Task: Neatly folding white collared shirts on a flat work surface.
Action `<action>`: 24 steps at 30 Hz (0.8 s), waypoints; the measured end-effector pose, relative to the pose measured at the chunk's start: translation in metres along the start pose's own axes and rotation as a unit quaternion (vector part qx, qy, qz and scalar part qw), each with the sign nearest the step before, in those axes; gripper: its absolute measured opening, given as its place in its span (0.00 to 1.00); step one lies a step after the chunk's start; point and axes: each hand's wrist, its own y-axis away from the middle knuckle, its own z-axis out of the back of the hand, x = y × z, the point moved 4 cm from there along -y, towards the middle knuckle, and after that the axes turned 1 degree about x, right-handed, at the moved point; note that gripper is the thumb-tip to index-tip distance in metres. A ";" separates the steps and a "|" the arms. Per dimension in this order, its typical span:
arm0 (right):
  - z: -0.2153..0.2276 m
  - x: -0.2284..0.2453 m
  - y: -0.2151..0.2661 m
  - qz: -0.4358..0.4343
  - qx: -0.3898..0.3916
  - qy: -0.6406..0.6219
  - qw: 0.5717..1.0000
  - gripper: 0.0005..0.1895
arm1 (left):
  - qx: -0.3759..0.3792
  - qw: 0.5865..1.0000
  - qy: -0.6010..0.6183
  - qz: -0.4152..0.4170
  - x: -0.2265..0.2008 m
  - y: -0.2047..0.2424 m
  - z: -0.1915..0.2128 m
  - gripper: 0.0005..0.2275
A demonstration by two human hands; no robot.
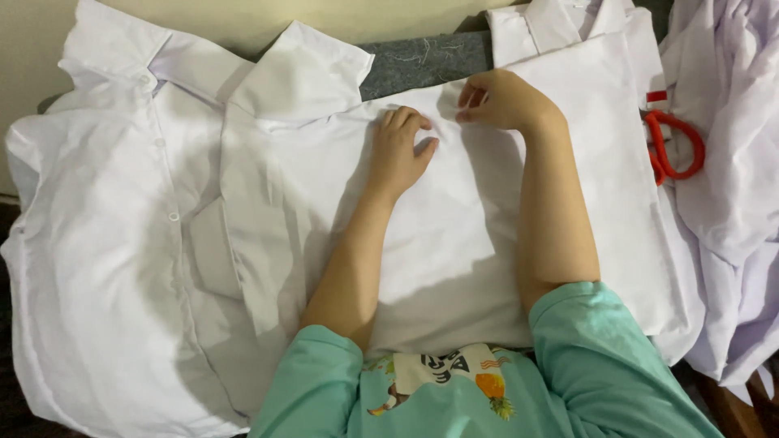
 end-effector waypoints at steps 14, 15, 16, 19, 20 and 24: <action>0.077 -0.169 0.015 -0.134 -0.482 0.015 0.866 0.19 | -0.320 0.858 -0.288 0.281 0.089 0.022 0.134 0.21; 0.083 -0.184 0.028 -0.171 -0.502 0.008 0.848 0.24 | -0.315 0.843 -0.309 0.307 0.096 0.025 0.137 0.25; 0.081 -0.176 0.037 -0.168 -0.501 0.011 0.849 0.24 | -0.317 0.842 -0.307 0.310 0.100 0.031 0.144 0.25; 0.077 -0.177 0.047 -0.215 -0.435 -0.138 0.864 0.21 | -0.272 0.843 -0.302 0.353 0.111 0.023 0.158 0.27; 0.078 -0.182 0.042 -0.179 -0.453 -0.129 0.864 0.16 | -0.228 0.833 -0.323 0.387 0.117 0.017 0.163 0.28; 0.074 -0.187 0.037 -0.117 -0.508 -0.122 0.844 0.10 | -0.177 0.830 -0.329 0.413 0.166 0.001 0.180 0.19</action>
